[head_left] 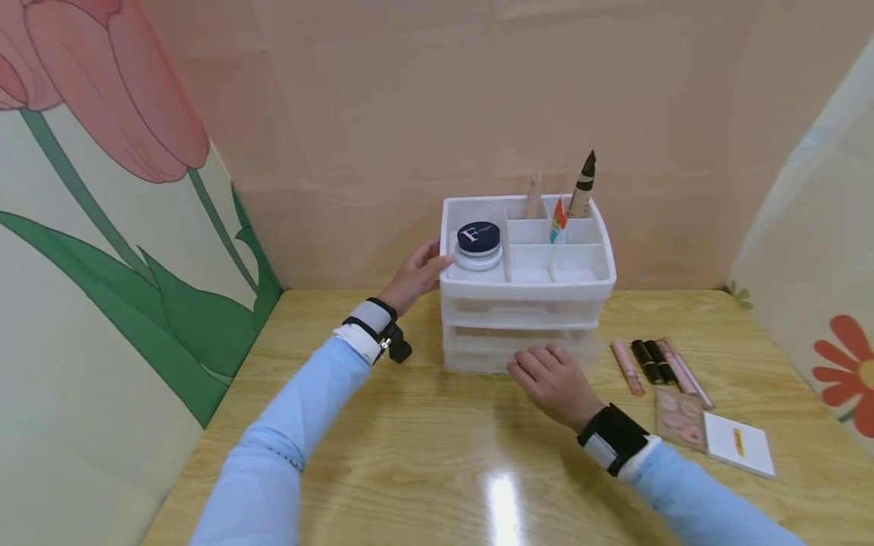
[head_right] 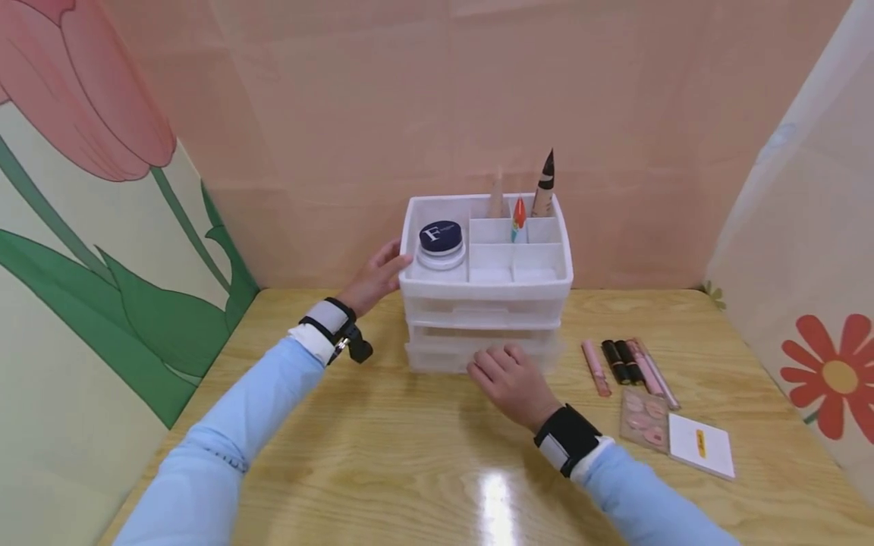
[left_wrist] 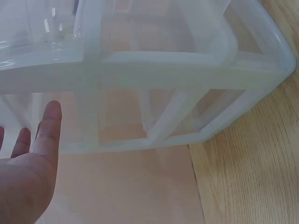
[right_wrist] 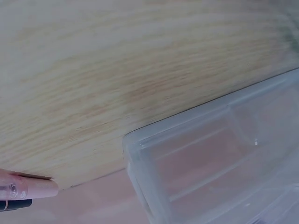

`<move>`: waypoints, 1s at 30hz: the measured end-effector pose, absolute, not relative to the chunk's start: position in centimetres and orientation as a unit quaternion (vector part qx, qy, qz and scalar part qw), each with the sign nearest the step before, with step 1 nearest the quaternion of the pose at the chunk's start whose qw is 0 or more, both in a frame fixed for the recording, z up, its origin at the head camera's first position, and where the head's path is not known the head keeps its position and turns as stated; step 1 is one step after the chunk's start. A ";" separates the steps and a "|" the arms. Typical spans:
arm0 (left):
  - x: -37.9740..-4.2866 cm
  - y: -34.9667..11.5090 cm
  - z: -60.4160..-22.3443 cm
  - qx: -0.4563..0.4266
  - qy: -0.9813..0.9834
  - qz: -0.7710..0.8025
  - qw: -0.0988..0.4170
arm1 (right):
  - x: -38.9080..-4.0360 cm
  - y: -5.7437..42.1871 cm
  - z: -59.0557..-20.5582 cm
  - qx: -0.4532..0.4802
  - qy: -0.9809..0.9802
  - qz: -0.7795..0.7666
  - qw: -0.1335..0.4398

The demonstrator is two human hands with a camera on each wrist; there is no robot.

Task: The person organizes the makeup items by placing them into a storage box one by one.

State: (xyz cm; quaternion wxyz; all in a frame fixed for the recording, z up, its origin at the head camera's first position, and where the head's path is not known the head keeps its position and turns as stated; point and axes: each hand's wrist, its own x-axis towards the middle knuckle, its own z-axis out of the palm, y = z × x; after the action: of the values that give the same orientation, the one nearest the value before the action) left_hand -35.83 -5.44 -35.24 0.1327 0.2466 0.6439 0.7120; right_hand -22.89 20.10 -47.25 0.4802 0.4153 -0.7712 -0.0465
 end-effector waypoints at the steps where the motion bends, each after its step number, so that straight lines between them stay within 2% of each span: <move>1: -35.8 -5.5 -35.2 0.246 0.645 0.711 0.132 | -22.6 20.1 -47.2 0.417 -0.771 -0.047 0.479; 30: -35.3 -5.5 -34.9 0.240 0.653 0.707 0.129 | -17.0 18.9 -46.6 0.451 -0.738 -0.015 0.501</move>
State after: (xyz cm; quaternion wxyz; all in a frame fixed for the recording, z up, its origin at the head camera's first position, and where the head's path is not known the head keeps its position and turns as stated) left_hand -35.30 -5.50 -34.89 0.1292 0.2403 0.6526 0.7069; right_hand -17.00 18.91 -46.58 0.5012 0.4508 -0.7385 -0.0155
